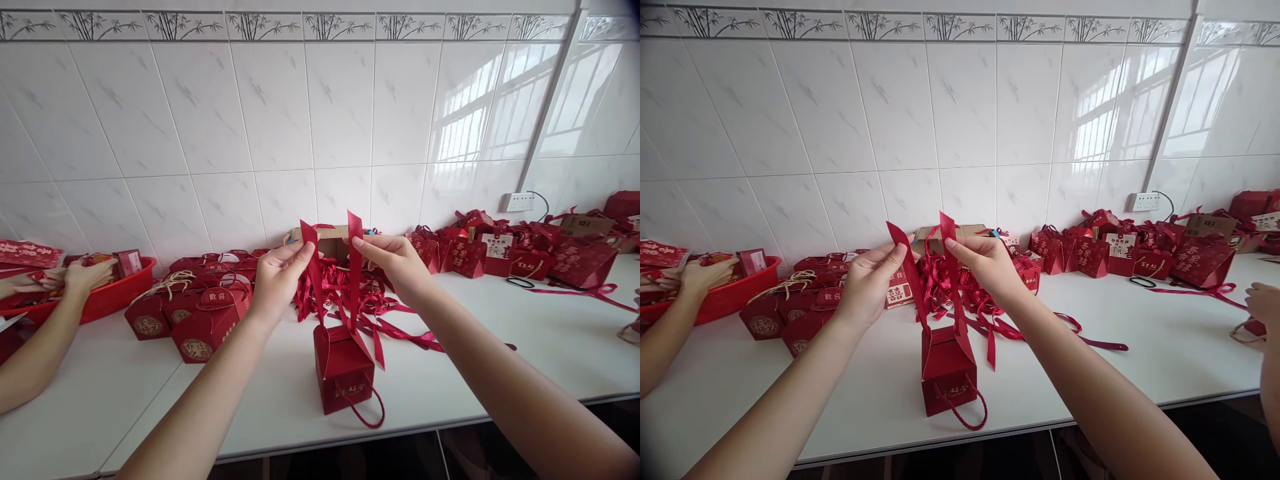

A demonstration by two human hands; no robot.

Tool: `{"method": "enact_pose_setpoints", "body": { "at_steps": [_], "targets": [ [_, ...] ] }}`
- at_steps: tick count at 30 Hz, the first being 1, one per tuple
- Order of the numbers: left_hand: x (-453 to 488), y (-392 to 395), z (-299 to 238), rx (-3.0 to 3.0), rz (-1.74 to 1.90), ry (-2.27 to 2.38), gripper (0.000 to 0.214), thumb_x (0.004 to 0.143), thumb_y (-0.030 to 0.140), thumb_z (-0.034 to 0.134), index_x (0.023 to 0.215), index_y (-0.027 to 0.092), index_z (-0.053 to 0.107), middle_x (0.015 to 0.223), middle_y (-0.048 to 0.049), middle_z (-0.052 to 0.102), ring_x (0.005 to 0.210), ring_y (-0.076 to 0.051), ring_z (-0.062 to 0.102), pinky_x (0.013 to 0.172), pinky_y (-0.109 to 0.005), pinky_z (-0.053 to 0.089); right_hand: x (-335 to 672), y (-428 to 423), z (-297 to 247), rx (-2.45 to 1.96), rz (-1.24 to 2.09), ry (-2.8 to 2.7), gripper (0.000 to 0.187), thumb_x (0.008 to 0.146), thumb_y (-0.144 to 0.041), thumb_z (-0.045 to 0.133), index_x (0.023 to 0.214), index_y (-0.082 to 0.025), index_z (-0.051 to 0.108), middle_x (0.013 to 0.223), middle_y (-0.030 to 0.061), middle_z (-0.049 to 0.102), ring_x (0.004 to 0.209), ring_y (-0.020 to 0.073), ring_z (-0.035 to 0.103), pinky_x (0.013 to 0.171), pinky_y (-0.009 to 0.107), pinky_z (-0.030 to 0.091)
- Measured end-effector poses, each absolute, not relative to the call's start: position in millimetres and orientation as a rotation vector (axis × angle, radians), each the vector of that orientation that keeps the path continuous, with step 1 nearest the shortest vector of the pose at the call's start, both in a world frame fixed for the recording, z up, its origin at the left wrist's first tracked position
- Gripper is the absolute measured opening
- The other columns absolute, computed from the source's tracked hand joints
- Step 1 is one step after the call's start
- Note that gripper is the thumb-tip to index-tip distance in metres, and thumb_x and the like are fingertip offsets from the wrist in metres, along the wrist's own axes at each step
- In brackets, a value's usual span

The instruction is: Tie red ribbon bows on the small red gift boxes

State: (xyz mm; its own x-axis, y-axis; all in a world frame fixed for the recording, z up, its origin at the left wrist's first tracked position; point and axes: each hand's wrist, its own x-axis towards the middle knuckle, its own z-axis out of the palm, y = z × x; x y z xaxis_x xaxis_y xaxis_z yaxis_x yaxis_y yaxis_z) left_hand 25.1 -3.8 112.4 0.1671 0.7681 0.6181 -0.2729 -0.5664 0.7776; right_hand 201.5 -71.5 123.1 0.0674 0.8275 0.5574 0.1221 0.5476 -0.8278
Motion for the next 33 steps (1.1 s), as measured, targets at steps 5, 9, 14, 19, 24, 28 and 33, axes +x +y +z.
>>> {"method": "enact_pose_setpoints", "body": {
  "at_steps": [5,9,14,19,24,28,33],
  "targets": [
    [26,-3,116,1.555,1.516,0.507,0.031,0.07,0.043,0.075,0.089,0.018,0.075,0.086,-0.0056,0.076,0.086,-0.02,0.068,0.08,-0.031,0.05,205,-72,118,-0.877,0.695,-1.372,0.025,0.079,-0.044,0.065,0.074,-0.021,0.073,0.066,-0.0017,0.061,0.063,0.0111,0.052,0.061,0.027,0.04],
    [26,-3,114,1.556,1.545,0.473,0.028,0.072,0.039,0.074,0.092,0.019,0.075,0.077,-0.0034,0.075,0.075,-0.017,0.067,0.076,-0.03,0.051,206,-72,115,-0.838,0.719,-1.352,0.017,0.079,-0.038,0.067,0.075,-0.023,0.074,0.069,-0.0032,0.064,0.068,0.0096,0.054,0.068,0.026,0.042],
    [24,-6,115,1.573,1.535,0.441,0.025,0.075,0.037,0.072,0.093,0.019,0.075,0.073,-0.0022,0.073,0.074,-0.015,0.066,0.073,-0.027,0.051,204,-72,115,-0.831,0.702,-1.372,0.022,0.081,-0.038,0.064,0.072,-0.02,0.073,0.069,-0.0024,0.063,0.069,0.0109,0.055,0.068,0.028,0.043],
    [27,-7,117,1.572,1.471,0.422,0.025,0.076,0.038,0.071,0.088,0.016,0.073,0.065,-0.0007,0.068,0.065,-0.014,0.063,0.066,-0.026,0.052,204,-67,114,-0.776,0.775,-1.338,0.022,0.08,-0.039,0.066,0.079,-0.018,0.072,0.074,0.0011,0.067,0.074,0.0139,0.061,0.077,0.032,0.049],
    [30,-12,117,1.576,1.345,0.377,0.023,0.072,0.034,0.075,0.083,0.018,0.062,0.06,0.0017,0.067,0.06,-0.012,0.063,0.064,-0.025,0.051,200,-62,111,-0.786,0.825,-1.285,0.021,0.077,-0.035,0.069,0.087,-0.017,0.067,0.071,0.0024,0.07,0.065,0.0136,0.065,0.066,0.029,0.053],
    [32,-17,117,1.671,1.257,0.424,0.033,0.072,0.031,0.075,0.078,0.022,0.045,0.059,0.0034,0.067,0.057,-0.014,0.065,0.061,-0.025,0.05,197,-61,109,-0.807,0.838,-1.323,0.021,0.077,-0.031,0.068,0.093,-0.018,0.069,0.066,0.0004,0.068,0.055,0.0107,0.061,0.055,0.025,0.05],
    [32,-16,116,1.736,1.266,0.461,0.044,0.067,0.031,0.079,0.077,0.023,0.036,0.064,0.0037,0.069,0.058,-0.015,0.066,0.058,-0.024,0.049,198,-65,108,-0.654,0.934,-1.497,0.02,0.079,-0.028,0.067,0.096,-0.02,0.073,0.074,0.0006,0.068,0.066,0.0106,0.06,0.061,0.024,0.05]
  ]
}}
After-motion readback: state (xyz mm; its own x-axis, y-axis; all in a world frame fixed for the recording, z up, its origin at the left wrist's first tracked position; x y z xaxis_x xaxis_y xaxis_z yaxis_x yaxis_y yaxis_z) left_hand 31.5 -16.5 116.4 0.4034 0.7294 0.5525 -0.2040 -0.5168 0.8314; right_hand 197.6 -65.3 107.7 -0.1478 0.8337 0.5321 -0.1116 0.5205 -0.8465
